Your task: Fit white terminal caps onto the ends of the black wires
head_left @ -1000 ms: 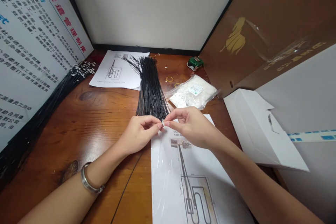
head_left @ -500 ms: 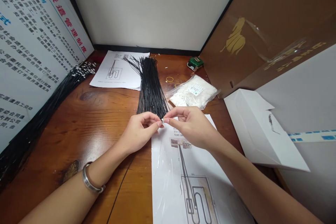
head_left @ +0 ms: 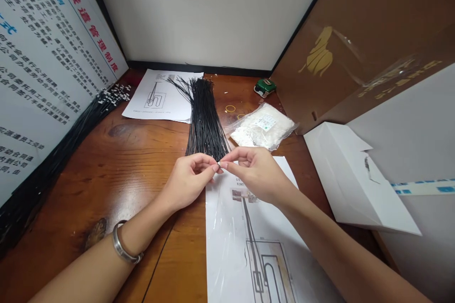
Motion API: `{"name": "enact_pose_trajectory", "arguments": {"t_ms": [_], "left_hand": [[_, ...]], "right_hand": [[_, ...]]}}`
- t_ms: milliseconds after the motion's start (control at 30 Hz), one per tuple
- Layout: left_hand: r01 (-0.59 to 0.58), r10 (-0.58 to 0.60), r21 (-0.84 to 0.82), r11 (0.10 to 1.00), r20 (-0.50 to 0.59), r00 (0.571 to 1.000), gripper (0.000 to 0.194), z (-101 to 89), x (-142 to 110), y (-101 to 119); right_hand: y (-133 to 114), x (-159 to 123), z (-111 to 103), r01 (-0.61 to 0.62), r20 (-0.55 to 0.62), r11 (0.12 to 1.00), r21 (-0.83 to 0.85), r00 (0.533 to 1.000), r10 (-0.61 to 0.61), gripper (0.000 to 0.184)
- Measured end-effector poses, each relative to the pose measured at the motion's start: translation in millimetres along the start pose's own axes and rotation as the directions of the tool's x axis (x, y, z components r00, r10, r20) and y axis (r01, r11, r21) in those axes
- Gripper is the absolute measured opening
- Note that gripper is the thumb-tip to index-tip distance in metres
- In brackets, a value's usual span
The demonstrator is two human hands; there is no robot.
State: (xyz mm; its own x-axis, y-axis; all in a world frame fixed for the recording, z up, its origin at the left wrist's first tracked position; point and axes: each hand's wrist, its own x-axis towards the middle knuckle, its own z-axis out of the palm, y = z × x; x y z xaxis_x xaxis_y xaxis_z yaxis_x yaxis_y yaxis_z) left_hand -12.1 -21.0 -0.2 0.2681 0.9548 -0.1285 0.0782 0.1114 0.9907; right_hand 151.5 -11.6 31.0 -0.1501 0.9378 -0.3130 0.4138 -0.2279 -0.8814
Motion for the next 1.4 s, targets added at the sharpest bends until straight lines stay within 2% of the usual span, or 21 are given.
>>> {"name": "enact_pose_trajectory", "arguments": {"t_ms": [233, 433, 767, 1267, 1400], "left_hand": [[-0.027, 0.027, 0.000, 1.000, -0.035, 0.999, 0.012, 0.7, 1.3, -0.1], [-0.038, 0.038, -0.015, 0.999, -0.025, 0.999, 0.014, 0.3, 1.9, 0.0], [-0.038, 0.037, -0.101, 0.994, -0.006, 0.999, 0.016, -0.9, 2.0, 0.3], [-0.037, 0.037, -0.021, 0.999, -0.001, 0.999, 0.014, -0.9, 2.5, -1.4], [-0.029, 0.029, -0.020, 0.999, -0.016, 0.999, 0.014, -0.7, 2.3, 0.0]], "right_hand": [[4.8, 2.8, 0.2, 0.055, -0.006, 0.993, 0.106, 0.999, -0.054, 0.008], [3.2, 2.7, -3.3, 0.141, -0.046, 0.986, 0.092, 0.989, -0.137, 0.009], [2.0, 0.2, -0.3, 0.107, -0.032, 0.992, 0.074, 0.994, -0.105, 0.009], [8.3, 3.4, 0.0, 0.010, 0.015, 0.995, 0.102, 1.000, -0.012, 0.007], [6.1, 3.2, -0.7, 0.061, 0.001, 0.992, 0.108, 0.998, -0.061, 0.008]]}}
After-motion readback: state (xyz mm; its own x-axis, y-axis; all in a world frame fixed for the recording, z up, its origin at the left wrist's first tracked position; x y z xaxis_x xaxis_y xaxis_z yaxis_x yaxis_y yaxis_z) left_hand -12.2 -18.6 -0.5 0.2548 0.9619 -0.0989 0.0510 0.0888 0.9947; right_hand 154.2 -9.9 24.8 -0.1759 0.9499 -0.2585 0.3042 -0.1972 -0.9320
